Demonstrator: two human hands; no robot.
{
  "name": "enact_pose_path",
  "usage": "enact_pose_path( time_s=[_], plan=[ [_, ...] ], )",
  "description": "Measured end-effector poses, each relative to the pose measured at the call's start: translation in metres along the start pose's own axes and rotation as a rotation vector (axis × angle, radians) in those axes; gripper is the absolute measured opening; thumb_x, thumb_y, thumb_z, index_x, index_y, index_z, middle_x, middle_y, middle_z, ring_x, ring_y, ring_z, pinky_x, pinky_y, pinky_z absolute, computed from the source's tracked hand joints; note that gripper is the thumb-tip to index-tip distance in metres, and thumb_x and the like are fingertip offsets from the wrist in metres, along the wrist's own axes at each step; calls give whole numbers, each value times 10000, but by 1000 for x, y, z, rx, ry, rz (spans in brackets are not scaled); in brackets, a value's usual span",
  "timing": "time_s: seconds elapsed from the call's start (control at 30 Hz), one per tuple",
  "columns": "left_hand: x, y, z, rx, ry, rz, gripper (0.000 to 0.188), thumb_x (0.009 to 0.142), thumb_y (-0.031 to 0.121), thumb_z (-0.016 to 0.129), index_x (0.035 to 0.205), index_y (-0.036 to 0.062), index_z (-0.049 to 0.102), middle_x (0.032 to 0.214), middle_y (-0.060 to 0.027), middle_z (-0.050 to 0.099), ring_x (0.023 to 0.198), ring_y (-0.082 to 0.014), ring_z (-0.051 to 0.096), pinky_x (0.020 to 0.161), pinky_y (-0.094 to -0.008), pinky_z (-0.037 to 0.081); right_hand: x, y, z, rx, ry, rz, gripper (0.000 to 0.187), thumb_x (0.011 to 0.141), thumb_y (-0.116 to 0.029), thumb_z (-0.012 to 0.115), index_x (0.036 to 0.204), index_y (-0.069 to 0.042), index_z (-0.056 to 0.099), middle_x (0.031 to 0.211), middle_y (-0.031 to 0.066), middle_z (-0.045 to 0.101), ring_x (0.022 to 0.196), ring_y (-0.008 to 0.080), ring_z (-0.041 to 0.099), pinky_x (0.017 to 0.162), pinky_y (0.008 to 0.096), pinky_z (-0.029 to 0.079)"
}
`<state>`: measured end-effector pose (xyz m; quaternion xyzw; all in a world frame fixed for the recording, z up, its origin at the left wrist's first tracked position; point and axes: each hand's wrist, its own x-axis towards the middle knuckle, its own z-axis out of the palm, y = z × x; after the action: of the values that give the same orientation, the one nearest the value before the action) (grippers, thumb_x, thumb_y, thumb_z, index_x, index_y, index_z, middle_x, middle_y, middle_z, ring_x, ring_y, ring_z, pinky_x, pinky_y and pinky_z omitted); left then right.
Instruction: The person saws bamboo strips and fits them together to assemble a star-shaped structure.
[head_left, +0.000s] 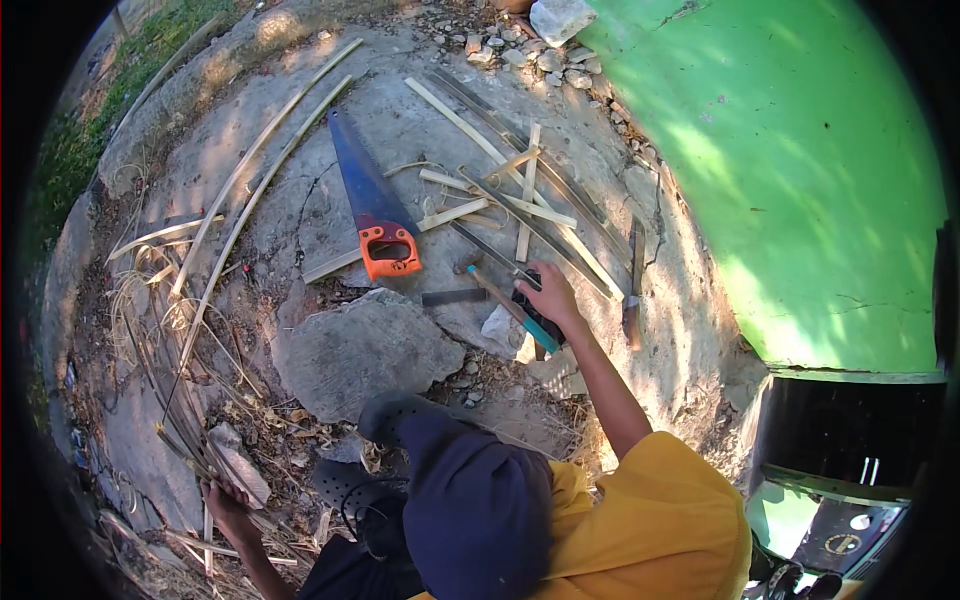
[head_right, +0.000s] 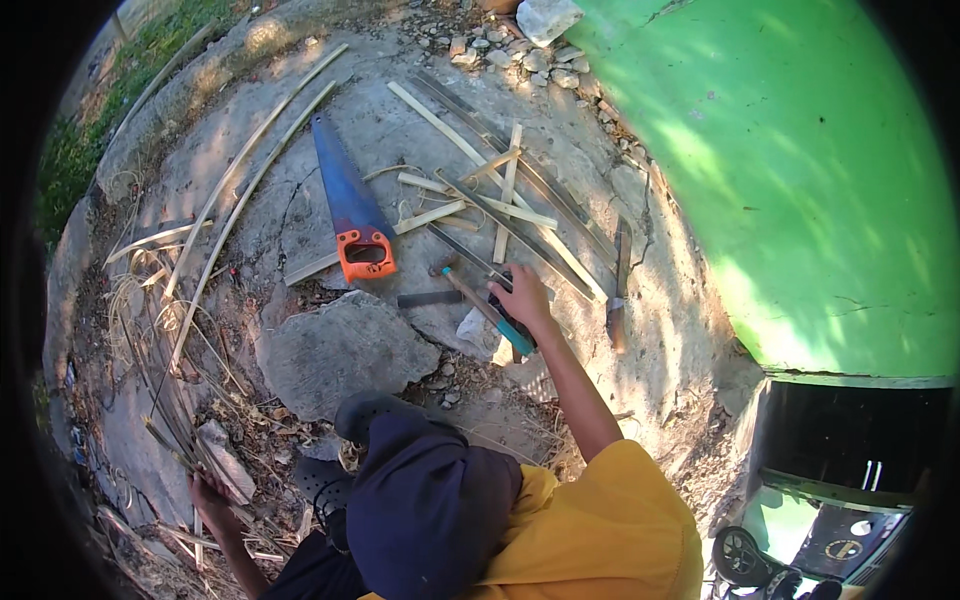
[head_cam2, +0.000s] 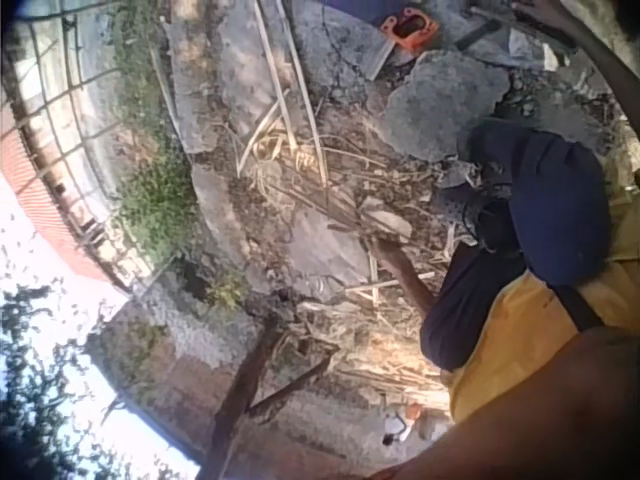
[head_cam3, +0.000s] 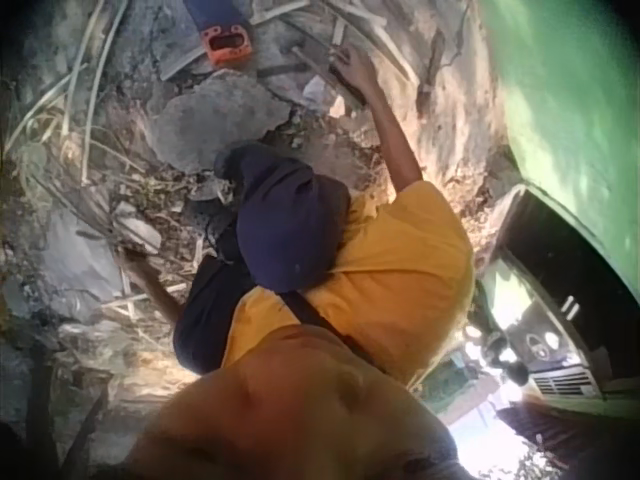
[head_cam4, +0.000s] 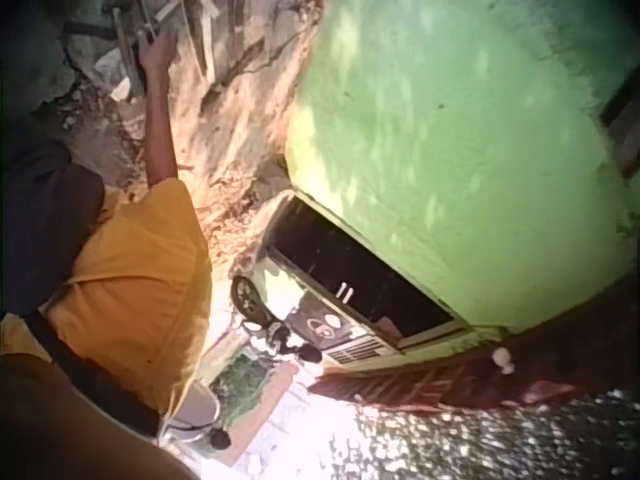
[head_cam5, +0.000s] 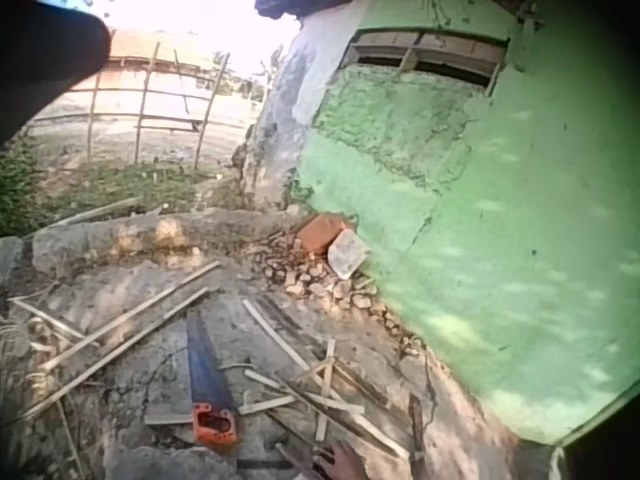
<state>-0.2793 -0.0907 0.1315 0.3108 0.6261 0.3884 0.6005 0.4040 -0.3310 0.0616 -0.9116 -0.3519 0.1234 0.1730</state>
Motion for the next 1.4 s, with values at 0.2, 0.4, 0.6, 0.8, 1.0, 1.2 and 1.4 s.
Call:
enact_pose_path(
  time_s=[0.2,0.4,0.6,0.8,1.0,1.2,1.4],
  plan=[
    [-15,1,20,101,-101,-17,209,1056,271,479,1174,110,542,808,40,452,624,-64,407,537,-236,331,-26,2,15,102,-171,-60,577,838,-462,810,1253,-85,674,1101,172,673,1049,383,671,919,469,545],
    [-30,5,34,192,-211,-10,194,1058,213,471,1178,83,550,768,26,439,631,-72,419,556,-246,352,-11,-5,13,-64,-214,-104,364,786,-323,775,1071,-98,750,1013,129,717,987,365,683,871,466,568],
    [-35,13,19,149,-132,13,224,1069,247,502,1207,77,552,803,25,472,645,-79,445,570,-248,371,7,-19,-4,-79,-108,-74,310,863,-293,753,1095,-89,736,1039,136,752,976,369,716,824,484,563],
    [-38,37,21,137,60,112,391,1107,438,455,1176,70,568,801,20,497,625,-82,455,535,-240,353,-2,-26,-4,-50,-107,-43,279,870,-185,763,1117,-65,710,1018,154,746,949,376,716,830,468,556],
    [-36,40,13,71,220,188,314,1114,352,506,1085,65,629,803,25,548,670,-64,472,624,-229,380,1,14,14,162,-202,-60,323,854,-27,735,1165,35,674,1082,191,723,999,319,706,911,431,548],
    [-41,30,34,177,-166,110,306,1112,353,527,1073,62,613,797,41,514,683,-53,445,635,-243,372,1,-117,7,244,-132,-256,314,877,5,689,1191,10,676,1148,166,699,1080,321,670,952,429,519],
    [-42,23,85,452,-644,192,332,1122,352,511,1054,47,624,823,28,520,747,-87,454,670,-292,389,-55,-325,-7,424,-135,-748,399,889,36,649,1282,-33,660,1284,156,671,1224,314,628,1007,436,493]
  ],
)
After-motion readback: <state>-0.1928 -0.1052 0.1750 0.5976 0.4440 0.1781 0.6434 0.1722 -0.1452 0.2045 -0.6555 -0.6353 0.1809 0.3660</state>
